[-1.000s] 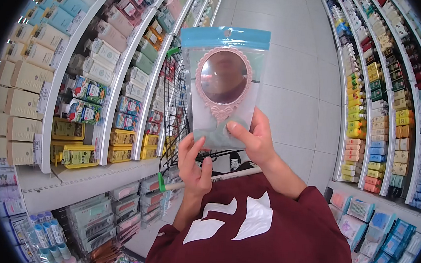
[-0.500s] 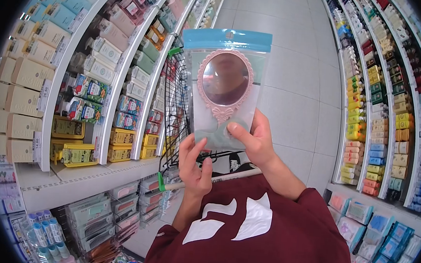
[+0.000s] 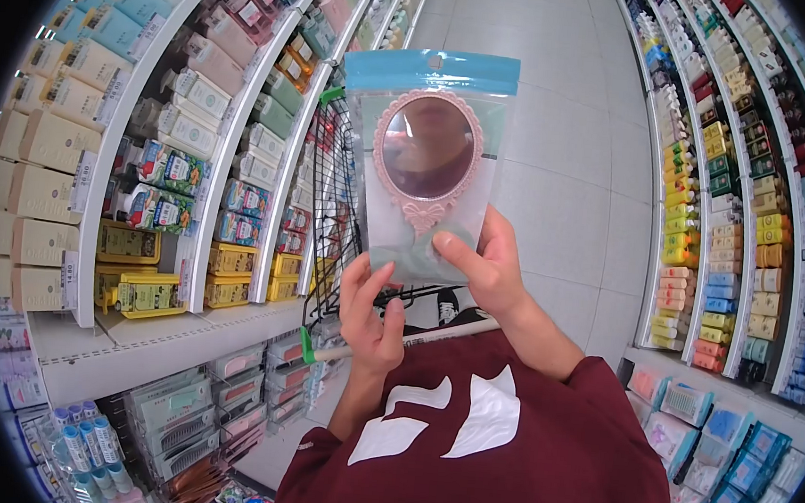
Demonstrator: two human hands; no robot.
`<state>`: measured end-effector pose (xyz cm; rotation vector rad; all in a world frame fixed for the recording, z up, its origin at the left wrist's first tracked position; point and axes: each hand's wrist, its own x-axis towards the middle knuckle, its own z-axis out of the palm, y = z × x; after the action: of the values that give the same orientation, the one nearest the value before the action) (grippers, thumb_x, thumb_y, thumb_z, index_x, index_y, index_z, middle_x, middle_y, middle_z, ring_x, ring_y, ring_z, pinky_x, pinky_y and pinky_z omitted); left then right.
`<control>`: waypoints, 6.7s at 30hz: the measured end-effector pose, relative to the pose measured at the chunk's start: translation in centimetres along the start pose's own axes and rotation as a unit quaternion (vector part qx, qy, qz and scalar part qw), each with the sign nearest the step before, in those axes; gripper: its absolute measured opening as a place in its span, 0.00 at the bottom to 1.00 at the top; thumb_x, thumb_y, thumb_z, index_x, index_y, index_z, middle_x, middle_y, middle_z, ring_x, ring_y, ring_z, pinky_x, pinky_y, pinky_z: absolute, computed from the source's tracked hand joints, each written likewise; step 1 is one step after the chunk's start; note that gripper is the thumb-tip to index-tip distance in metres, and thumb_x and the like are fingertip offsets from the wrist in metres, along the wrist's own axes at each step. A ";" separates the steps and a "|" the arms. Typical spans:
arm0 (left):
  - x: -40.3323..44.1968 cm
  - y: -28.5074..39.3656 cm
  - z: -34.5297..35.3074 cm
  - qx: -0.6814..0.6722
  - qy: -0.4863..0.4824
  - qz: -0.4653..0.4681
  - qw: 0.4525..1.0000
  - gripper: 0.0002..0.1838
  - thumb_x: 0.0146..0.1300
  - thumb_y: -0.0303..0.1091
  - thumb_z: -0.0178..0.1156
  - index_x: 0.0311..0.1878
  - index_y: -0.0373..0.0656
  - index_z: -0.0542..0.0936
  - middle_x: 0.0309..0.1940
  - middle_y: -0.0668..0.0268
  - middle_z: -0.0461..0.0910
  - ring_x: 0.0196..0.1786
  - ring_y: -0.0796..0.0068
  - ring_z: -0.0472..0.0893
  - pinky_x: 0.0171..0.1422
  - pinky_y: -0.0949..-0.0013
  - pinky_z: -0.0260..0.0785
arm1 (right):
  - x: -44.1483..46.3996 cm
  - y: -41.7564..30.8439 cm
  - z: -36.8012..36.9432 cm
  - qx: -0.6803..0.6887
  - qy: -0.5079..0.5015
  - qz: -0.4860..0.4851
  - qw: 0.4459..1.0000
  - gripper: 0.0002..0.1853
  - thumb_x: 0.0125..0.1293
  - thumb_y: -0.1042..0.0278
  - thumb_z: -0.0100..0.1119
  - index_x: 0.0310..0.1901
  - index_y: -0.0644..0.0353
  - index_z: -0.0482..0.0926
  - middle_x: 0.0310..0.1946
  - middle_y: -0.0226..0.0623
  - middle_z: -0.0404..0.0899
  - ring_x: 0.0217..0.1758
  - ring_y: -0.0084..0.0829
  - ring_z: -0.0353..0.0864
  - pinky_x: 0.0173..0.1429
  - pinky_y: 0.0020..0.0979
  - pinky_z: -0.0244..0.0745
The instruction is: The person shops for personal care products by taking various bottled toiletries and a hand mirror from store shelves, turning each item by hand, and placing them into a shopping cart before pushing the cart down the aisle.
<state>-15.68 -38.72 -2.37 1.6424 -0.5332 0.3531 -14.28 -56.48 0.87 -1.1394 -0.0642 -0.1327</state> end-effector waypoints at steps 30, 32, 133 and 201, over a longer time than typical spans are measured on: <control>-12.9 -16.9 -5.8 0.368 -0.243 -0.241 0.864 0.17 0.65 0.34 0.60 0.55 0.39 0.80 0.53 0.56 0.80 0.54 0.57 0.80 0.62 0.57 0.68 | 3.2 31.8 -13.1 -0.125 0.154 0.425 0.883 0.24 0.64 0.74 0.57 0.62 0.64 0.70 0.53 0.44 0.78 0.50 0.42 0.83 0.44 0.46 0.89; -14.6 -16.9 -6.5 0.362 -0.226 -0.254 0.868 0.19 0.63 0.37 0.62 0.55 0.42 0.79 0.53 0.59 0.80 0.63 0.59 0.74 0.71 0.54 0.57 | 3.4 35.2 -14.3 -0.144 0.136 0.459 0.866 0.26 0.61 0.78 0.53 0.63 0.62 0.70 0.55 0.45 0.76 0.53 0.45 0.82 0.44 0.47 0.90; 39.0 -24.8 -24.6 0.363 0.267 -0.300 0.841 0.33 0.61 0.33 0.65 0.67 0.34 0.67 0.57 0.43 0.75 0.37 0.60 0.85 0.46 0.54 0.77 | 34.0 23.3 -22.2 -0.598 0.081 0.095 0.792 0.15 0.62 0.71 0.58 0.50 0.65 0.82 0.46 0.47 0.83 0.52 0.43 0.82 0.58 0.40 0.76; 30.1 -20.2 -11.1 -0.324 -0.125 -0.235 0.908 0.41 0.69 0.35 0.58 0.78 0.35 0.50 0.64 0.49 0.72 0.47 0.74 0.81 0.36 0.78 0.74 | 29.5 14.7 5.2 0.478 -0.114 0.230 0.840 0.51 0.63 0.19 0.38 0.77 0.51 0.56 0.67 0.55 0.67 0.54 0.68 0.75 0.51 0.61 0.75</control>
<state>21.30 -30.32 -2.15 1.1089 -0.3689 -0.3722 17.07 -47.82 -6.73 -0.1322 -0.0551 0.4365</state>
